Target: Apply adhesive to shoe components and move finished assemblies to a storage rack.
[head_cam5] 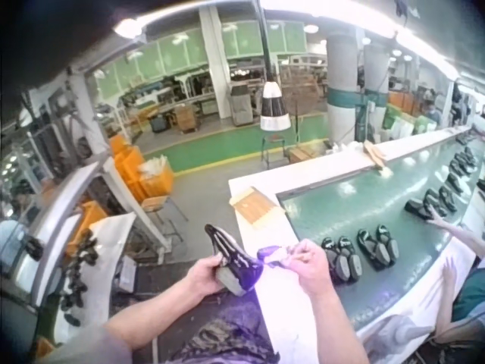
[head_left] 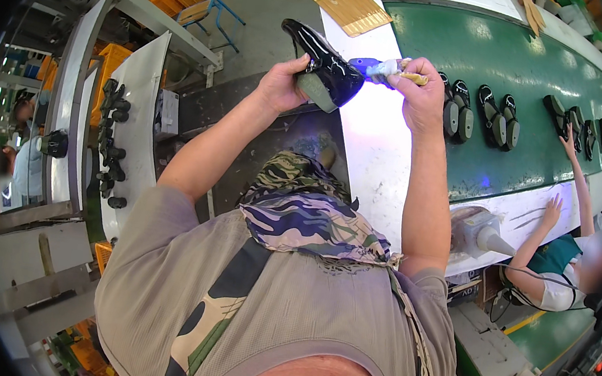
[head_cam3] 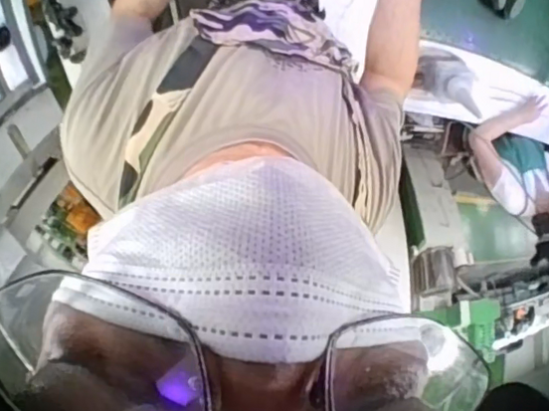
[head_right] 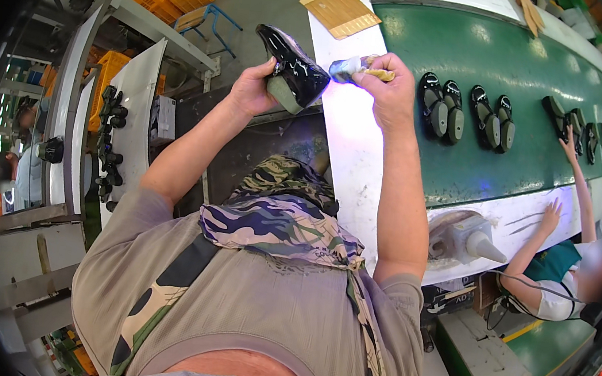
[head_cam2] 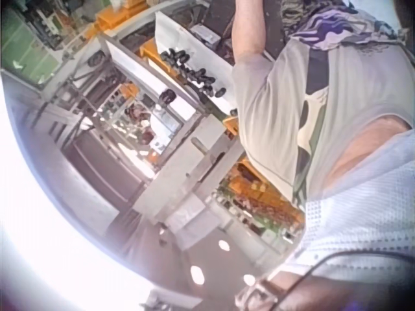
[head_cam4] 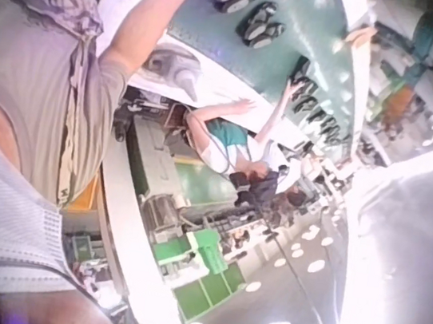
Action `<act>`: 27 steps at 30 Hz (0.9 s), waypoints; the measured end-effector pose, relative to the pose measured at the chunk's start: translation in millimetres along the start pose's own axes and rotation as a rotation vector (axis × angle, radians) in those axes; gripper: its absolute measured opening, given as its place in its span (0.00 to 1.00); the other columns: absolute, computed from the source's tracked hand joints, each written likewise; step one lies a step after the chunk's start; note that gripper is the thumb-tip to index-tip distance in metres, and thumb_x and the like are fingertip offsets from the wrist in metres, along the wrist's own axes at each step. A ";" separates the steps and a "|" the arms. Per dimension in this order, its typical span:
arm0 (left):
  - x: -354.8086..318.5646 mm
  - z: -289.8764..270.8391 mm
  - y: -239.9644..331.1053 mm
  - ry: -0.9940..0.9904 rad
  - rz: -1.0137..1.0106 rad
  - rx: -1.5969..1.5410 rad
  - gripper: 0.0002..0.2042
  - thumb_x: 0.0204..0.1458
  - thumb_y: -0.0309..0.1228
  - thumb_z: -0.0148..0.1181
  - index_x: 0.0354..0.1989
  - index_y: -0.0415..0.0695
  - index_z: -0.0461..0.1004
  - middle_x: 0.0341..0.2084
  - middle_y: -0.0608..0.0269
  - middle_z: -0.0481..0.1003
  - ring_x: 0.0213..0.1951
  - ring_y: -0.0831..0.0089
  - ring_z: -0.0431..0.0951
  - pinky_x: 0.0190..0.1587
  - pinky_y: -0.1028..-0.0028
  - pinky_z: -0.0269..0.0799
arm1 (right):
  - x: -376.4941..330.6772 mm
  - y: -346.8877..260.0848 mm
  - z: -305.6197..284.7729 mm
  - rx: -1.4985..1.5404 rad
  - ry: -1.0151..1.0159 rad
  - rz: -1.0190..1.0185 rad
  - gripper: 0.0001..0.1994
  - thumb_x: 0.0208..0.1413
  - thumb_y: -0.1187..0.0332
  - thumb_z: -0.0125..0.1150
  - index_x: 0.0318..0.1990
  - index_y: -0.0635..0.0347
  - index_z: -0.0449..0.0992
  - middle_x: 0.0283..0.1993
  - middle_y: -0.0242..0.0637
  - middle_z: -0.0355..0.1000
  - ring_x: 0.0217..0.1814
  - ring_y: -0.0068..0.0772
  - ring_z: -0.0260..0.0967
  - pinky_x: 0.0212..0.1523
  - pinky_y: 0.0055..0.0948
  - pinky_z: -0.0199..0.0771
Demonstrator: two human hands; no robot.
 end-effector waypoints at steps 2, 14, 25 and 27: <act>-4.3 -8.5 3.7 0.012 0.044 -0.029 0.20 0.60 0.36 0.52 0.56 0.38 0.66 0.52 0.52 0.73 0.54 0.59 0.74 0.59 0.57 0.68 | 1.5 6.0 5.8 0.035 0.034 0.035 0.11 0.44 0.83 0.63 0.30 0.60 0.68 0.41 0.38 0.69 0.42 0.26 0.68 0.42 0.25 0.71; -63.2 -7.0 75.1 0.134 0.499 0.337 0.18 0.49 0.23 0.62 0.49 0.39 0.70 0.40 0.61 0.76 0.43 0.69 0.77 0.50 0.67 0.73 | 8.8 46.7 56.9 0.130 0.088 0.282 0.10 0.47 0.81 0.62 0.36 0.63 0.70 0.33 0.36 0.69 0.35 0.31 0.70 0.37 0.29 0.73; -264.5 28.8 389.1 0.638 0.796 0.714 0.19 0.52 0.39 0.64 0.45 0.37 0.75 0.38 0.54 0.79 0.41 0.63 0.81 0.49 0.58 0.76 | 9.1 98.6 77.3 0.269 0.042 0.389 0.08 0.51 0.79 0.60 0.38 0.62 0.70 0.36 0.40 0.73 0.35 0.37 0.73 0.33 0.34 0.74; -296.3 34.8 469.8 0.909 0.770 1.073 0.20 0.50 0.44 0.66 0.43 0.40 0.76 0.36 0.59 0.79 0.37 0.65 0.81 0.46 0.59 0.78 | -1.1 95.1 55.7 0.274 0.124 0.387 0.07 0.49 0.79 0.61 0.34 0.60 0.71 0.31 0.36 0.73 0.30 0.32 0.72 0.31 0.30 0.73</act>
Point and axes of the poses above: each hand's wrist, its own x-axis towards the middle knuckle, its own z-axis out of the palm, y = z × x, the point moved 8 cm from there along x, towards the middle knuckle
